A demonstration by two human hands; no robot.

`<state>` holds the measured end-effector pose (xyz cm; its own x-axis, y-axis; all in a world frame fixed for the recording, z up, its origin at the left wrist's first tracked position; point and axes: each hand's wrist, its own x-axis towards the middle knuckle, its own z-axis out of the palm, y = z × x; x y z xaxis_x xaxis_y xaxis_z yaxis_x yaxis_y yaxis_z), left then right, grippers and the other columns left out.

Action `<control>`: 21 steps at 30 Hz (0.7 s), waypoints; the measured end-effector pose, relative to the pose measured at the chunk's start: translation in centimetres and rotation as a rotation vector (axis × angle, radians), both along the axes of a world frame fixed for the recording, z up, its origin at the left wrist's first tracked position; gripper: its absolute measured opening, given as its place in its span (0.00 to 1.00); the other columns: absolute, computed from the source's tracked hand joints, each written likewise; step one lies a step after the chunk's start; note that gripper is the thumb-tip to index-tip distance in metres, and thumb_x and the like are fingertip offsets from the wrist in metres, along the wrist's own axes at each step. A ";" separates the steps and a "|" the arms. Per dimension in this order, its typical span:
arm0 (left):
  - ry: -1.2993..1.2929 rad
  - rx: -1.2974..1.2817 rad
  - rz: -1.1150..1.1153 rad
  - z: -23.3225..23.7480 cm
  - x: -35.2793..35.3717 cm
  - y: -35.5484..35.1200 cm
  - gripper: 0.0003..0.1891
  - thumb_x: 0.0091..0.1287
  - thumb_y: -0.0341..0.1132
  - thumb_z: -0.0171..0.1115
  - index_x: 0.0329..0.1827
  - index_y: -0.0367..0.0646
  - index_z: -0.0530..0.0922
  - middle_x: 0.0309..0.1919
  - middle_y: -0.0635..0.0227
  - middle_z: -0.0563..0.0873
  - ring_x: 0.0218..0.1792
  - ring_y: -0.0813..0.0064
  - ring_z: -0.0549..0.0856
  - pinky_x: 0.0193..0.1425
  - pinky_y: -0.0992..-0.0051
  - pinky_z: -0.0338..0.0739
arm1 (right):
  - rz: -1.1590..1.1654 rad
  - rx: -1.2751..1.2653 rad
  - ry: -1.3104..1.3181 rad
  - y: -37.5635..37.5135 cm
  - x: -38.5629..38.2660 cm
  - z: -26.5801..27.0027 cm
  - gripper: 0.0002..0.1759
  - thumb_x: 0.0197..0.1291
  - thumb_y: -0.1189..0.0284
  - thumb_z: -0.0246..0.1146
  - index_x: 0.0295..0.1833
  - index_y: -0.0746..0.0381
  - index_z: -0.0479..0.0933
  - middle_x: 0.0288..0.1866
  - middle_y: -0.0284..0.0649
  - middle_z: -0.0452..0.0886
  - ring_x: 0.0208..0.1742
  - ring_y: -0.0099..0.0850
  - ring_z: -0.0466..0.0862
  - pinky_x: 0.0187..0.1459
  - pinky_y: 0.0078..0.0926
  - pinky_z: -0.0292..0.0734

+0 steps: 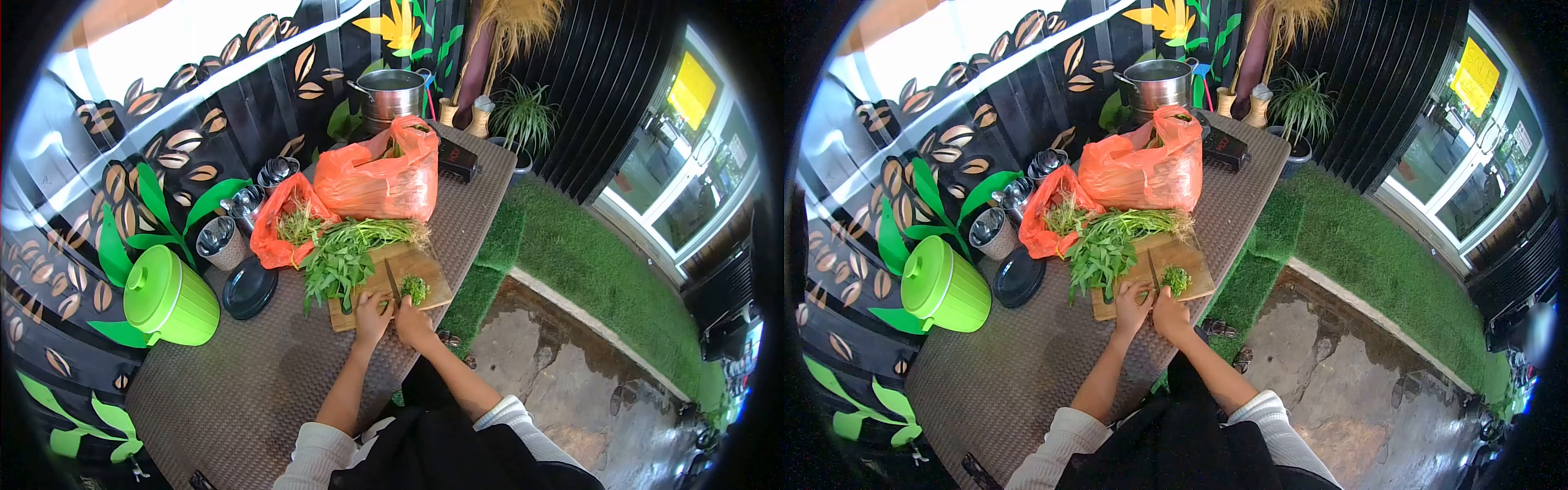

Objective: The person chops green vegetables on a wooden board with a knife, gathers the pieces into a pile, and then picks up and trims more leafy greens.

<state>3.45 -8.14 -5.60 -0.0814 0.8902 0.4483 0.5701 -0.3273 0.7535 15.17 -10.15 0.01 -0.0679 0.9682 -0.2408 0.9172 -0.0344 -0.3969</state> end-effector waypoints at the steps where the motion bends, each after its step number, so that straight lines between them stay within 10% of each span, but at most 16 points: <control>1: -0.019 -0.015 -0.010 -0.1 -0.1 0.0 0.10 0.55 0.29 0.69 0.39 0.40 0.82 0.33 0.62 0.78 0.37 0.62 0.81 0.41 0.68 0.77 | 0.001 0.001 0.000 -0.4 -0.3 -0.3 0.15 0.62 0.71 0.51 0.50 0.68 0.60 0.36 0.58 0.82 0.39 0.52 0.84 0.39 0.45 0.81; 21: -0.073 -0.079 -0.073 1.3 -0.2 -0.4 0.24 0.57 0.23 0.65 0.59 0.44 0.75 0.37 0.63 0.79 0.41 0.69 0.82 0.43 0.71 0.76 | 0.032 -0.018 0.068 0.6 -0.2 -0.7 0.16 0.63 0.68 0.51 0.51 0.67 0.61 0.39 0.59 0.81 0.41 0.53 0.84 0.42 0.47 0.80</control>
<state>3.26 -8.58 -4.28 -0.0452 0.9271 0.3720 0.4902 -0.3039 0.8169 14.98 -9.55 -0.69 -0.1159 0.9608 -0.2520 0.8888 -0.0129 -0.4580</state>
